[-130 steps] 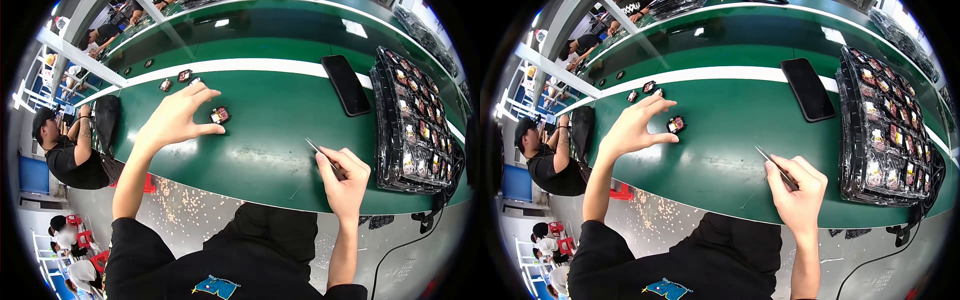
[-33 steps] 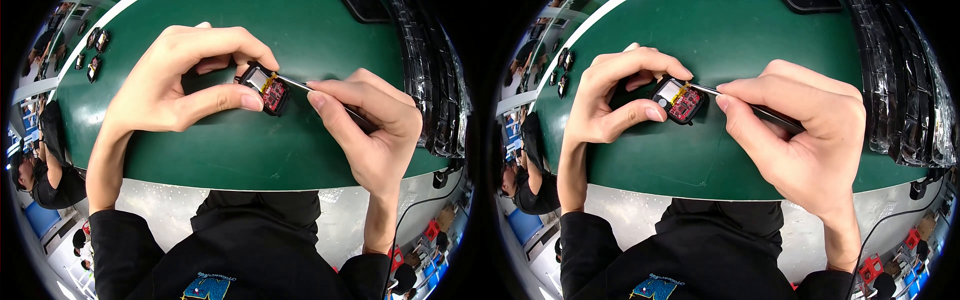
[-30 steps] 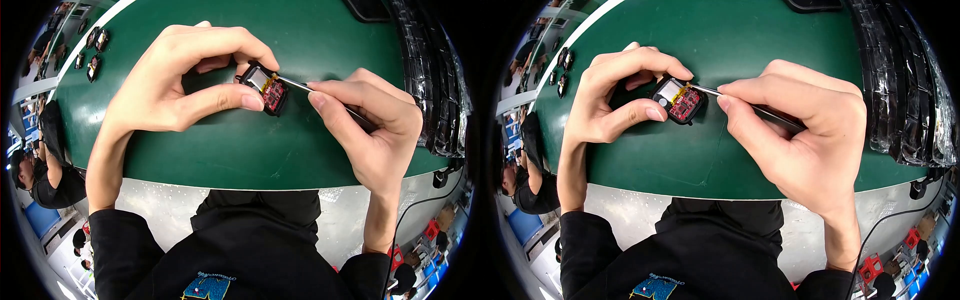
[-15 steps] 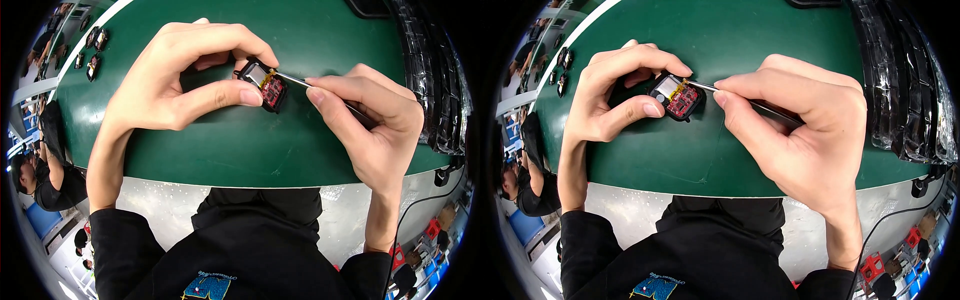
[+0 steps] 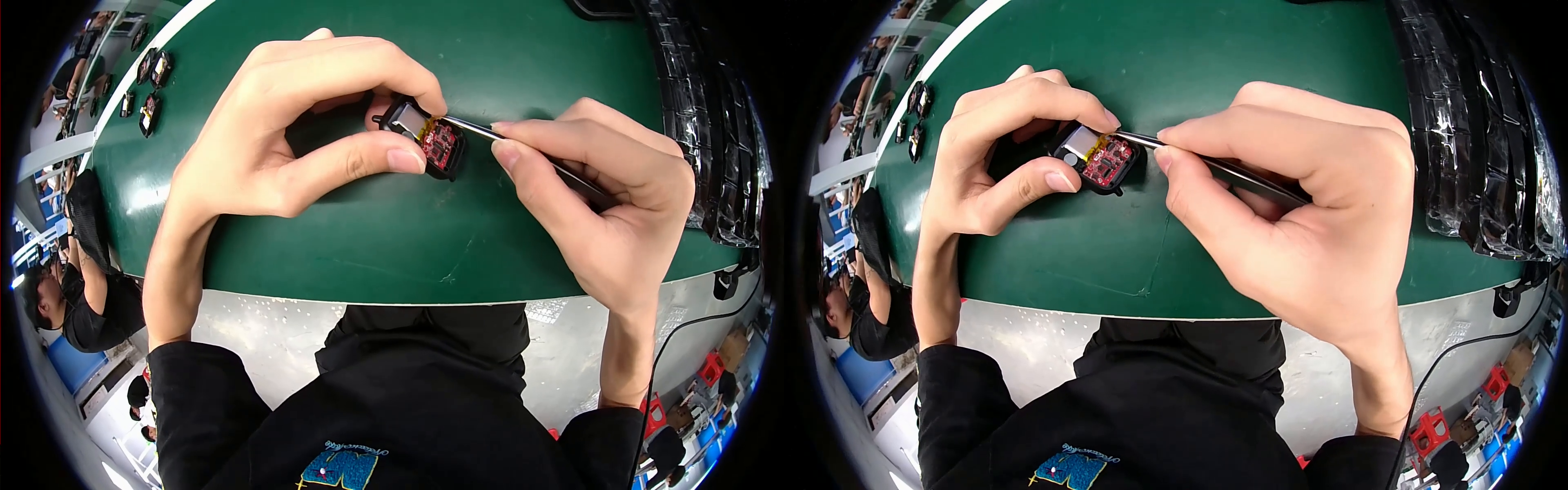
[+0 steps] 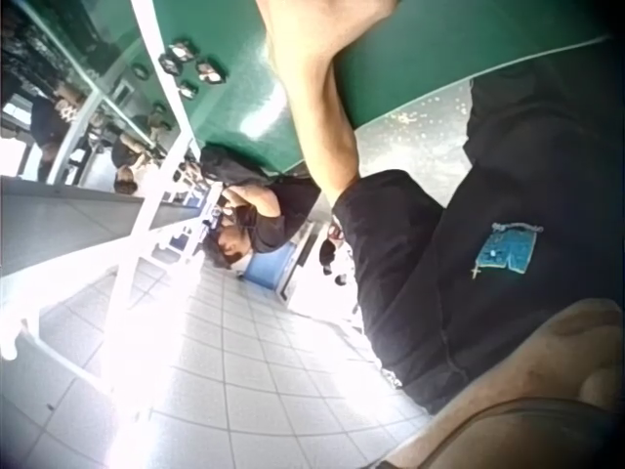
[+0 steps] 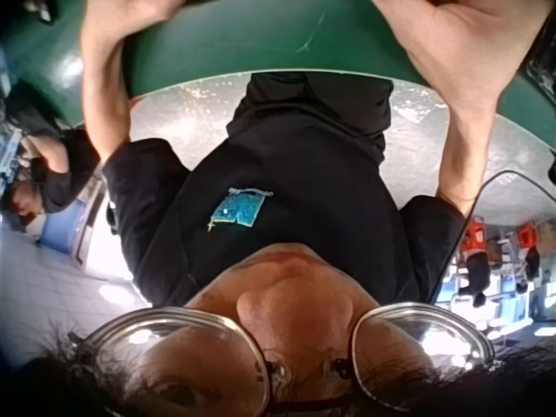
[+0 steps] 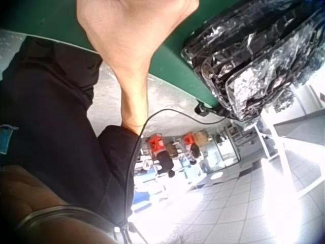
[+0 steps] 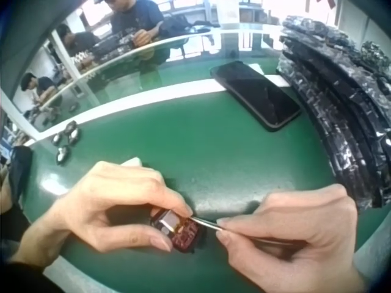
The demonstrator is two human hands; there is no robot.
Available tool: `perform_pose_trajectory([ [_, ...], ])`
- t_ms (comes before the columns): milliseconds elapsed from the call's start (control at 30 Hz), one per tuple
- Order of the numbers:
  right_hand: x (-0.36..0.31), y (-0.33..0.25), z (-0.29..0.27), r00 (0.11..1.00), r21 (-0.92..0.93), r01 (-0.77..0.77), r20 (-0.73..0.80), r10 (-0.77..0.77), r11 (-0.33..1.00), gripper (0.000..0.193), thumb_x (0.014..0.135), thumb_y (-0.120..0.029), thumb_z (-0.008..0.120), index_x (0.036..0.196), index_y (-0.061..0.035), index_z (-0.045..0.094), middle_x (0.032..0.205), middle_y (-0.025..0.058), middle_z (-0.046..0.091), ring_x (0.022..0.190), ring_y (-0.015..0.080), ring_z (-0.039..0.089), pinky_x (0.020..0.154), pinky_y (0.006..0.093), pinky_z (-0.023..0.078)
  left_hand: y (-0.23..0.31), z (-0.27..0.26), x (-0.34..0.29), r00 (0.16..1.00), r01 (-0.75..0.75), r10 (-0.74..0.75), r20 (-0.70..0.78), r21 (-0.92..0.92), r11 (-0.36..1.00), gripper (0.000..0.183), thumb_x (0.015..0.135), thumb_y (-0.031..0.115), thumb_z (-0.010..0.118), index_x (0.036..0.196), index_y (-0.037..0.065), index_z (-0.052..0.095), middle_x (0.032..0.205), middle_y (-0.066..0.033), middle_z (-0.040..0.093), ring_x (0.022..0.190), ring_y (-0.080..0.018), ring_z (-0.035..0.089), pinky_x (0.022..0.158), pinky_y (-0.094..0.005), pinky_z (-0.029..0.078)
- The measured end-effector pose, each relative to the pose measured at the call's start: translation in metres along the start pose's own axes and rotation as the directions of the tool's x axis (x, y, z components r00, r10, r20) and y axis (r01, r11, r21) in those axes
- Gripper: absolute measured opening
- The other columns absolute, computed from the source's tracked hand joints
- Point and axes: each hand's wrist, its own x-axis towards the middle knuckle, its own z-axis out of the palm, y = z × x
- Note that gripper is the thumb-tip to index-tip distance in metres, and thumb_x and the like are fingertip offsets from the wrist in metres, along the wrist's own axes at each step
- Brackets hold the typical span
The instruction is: The person is assembling electronic components, specifically using tweezers to manipulate small parts inside what appears to be a digital watch or similar device.
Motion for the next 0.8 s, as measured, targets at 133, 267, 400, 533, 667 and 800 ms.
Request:
perform_pose_trajectory([
  [133,0.0,0.002,0.001,1.0,-0.003,0.027,0.01,-0.027,1.0,0.016,0.085,0.01,0.084,0.099,0.0033,0.086,0.071,0.0013,0.066,0.058,0.0035,0.055,0.052,0.0212,0.034,0.0,0.0,0.0,1.0,0.002,-0.002,-0.001,0.012,1.0,0.049,0.088,0.032,0.088,0.118,-0.005,0.075,0.103,-0.0148,0.079,0.08,-0.0244,0.066,0.081,-0.0358,0.047],
  [267,0.001,0.001,-0.001,0.998,-0.003,0.056,0.018,-0.056,0.998,0.015,0.085,0.011,0.083,0.099,0.0041,0.086,0.071,0.0017,0.067,0.059,0.0043,0.056,0.053,0.0217,0.035,-0.002,-0.001,-0.003,0.999,0.05,-0.05,0.014,-0.014,0.999,0.048,0.087,0.029,0.089,0.12,-0.003,0.075,0.104,-0.0134,0.078,0.083,-0.0227,0.065,0.077,-0.0335,0.046],
  [400,-0.004,0.004,-0.005,0.997,0.035,-0.01,-0.079,0.012,0.999,0.014,0.09,0.01,0.081,0.102,0.0049,0.085,0.075,0.0017,0.068,0.062,0.0034,0.056,0.055,0.0209,0.035,0.007,-0.002,-0.005,0.986,0.166,-0.166,-0.007,0.002,0.986,0.052,0.081,0.02,0.091,0.126,0.0,0.075,0.11,-0.0106,0.077,0.086,-0.0179,0.065,0.074,-0.03,0.046],
  [533,-0.007,-0.003,-0.007,0.98,0.106,-0.08,-0.174,0.098,0.991,0.013,0.094,0.007,0.082,0.106,0.0047,0.085,0.078,0.0002,0.07,0.064,0.0015,0.056,0.056,0.0195,0.034,0.009,0.0,-0.001,0.999,0.05,-0.047,-0.026,0.141,0.989,0.064,0.073,0.023,0.098,0.13,0.004,0.075,0.103,-0.005,0.074,0.083,-0.0187,0.064,0.075,-0.0328,0.044],
  [667,-0.005,-0.001,-0.005,0.963,0.165,-0.008,-0.264,0.052,0.986,0.01,0.088,0.007,0.083,0.098,0.0046,0.084,0.067,0.0012,0.065,0.057,0.0019,0.052,0.051,0.0229,0.034,0.01,0.003,0.002,0.999,-0.02,0.028,-0.027,0.268,0.963,0.059,0.074,0.03,0.099,0.124,0.006,0.077,0.094,-0.0058,0.072,0.082,-0.0245,0.065,0.076,-0.0372,0.046],
  [800,-0.008,0.003,-0.002,0.96,0.204,0.007,-0.275,0.05,0.979,0.011,0.089,0.005,0.082,0.1,0.004,0.084,0.071,0.0047,0.068,0.058,0.0054,0.057,0.051,0.026,0.039,0.02,0.002,0.0,0.995,0.088,-0.08,-0.063,0.136,0.987,0.053,0.075,0.029,0.102,0.118,0.008,0.078,0.088,-0.0024,0.069,0.075,-0.0181,0.06,0.069,-0.0326,0.046],
])
